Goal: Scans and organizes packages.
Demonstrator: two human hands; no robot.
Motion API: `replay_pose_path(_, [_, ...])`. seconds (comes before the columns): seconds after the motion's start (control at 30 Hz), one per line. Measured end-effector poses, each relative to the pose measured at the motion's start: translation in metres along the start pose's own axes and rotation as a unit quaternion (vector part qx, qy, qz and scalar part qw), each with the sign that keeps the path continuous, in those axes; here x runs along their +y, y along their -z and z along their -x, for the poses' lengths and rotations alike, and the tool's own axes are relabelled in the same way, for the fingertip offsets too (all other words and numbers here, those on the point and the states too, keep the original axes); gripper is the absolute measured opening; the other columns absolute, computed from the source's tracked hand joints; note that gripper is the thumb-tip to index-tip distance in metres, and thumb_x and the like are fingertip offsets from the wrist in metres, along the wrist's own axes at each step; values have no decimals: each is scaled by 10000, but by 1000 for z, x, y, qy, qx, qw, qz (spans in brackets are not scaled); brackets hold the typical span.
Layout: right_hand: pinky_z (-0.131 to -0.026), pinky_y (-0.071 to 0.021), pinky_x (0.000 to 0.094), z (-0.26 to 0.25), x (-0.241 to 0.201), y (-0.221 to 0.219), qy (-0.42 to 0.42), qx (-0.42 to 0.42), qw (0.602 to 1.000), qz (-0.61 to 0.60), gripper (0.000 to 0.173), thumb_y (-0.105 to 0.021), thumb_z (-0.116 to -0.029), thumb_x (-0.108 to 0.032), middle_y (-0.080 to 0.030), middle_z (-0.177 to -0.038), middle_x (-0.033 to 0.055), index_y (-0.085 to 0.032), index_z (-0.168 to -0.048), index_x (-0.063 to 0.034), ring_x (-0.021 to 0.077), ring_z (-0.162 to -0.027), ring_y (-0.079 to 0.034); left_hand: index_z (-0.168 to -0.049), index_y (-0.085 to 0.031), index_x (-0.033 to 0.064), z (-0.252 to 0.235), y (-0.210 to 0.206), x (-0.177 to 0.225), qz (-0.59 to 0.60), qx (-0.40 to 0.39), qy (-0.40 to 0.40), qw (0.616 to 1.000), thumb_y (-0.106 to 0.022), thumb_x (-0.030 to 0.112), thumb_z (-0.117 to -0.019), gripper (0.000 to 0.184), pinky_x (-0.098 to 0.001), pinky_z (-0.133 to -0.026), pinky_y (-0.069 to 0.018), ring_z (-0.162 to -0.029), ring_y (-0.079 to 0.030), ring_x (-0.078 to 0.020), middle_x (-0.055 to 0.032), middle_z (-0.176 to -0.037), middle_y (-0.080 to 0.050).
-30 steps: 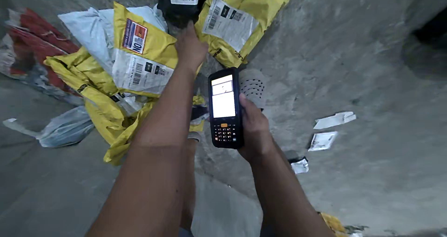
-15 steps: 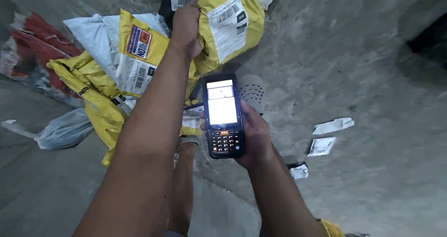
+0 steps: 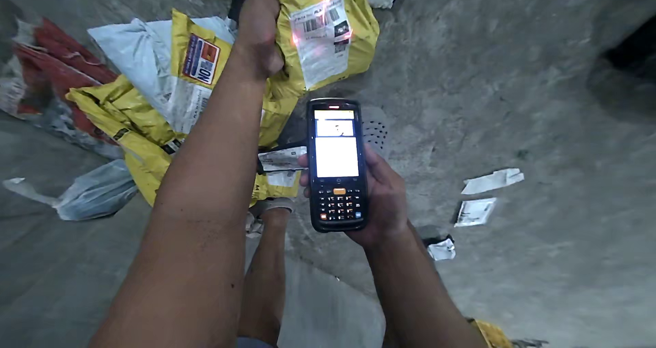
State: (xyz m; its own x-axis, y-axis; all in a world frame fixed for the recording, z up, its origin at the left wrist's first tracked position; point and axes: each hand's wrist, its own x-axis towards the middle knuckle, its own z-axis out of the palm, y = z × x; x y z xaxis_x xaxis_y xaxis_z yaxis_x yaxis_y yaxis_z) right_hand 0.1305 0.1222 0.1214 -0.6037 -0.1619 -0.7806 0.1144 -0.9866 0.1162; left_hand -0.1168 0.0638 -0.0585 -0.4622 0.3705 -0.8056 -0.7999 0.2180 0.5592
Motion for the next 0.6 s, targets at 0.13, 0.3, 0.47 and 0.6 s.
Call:
replay_pose_path(0.13, [-869,-592,492,0,0,-2,-12,16,1000,2,667,-165,-1057,-588,-642,-1250,242,-543,-1377,-142,359,-1036,-691,-1159,-605,64,13,5,3,-96,-24,-29,995,-373,122,-1049,263,-410,-819,-608,-946,-695,-184,-70,-1005,-696])
replay_pose_path(0.3, [-873,-594,497,-2,-4,-4,-7,-7,1000,2,663,-150,-1068,-554,-643,-1225,265,-525,-1376,-102,371,-1032,-692,-957,-637,85,55,9,7,-309,-86,-25,947,-463,29,-926,186,-320,-690,-552,-777,-621,-82,5,-846,-635])
replay_pose_path(0.47, [-870,-592,528,-3,-3,-14,-31,63,997,-19,671,-136,-1079,-536,-634,-1207,294,-494,-1373,-51,405,-1017,-689,-1119,-664,59,83,30,-6,-246,58,32,967,-410,53,-963,299,-385,-777,-574,-898,-659,-141,-64,-1011,-681])
replay_pose_path(0.6, [-838,-602,514,-6,9,-12,-65,125,990,5,652,-142,-1084,-524,-649,-1173,289,-489,-1383,-61,395,-988,-700,-1241,-621,59,55,43,-10,-101,199,14,975,-417,200,-1037,321,-447,-845,-592,-990,-679,-208,-103,-1075,-683])
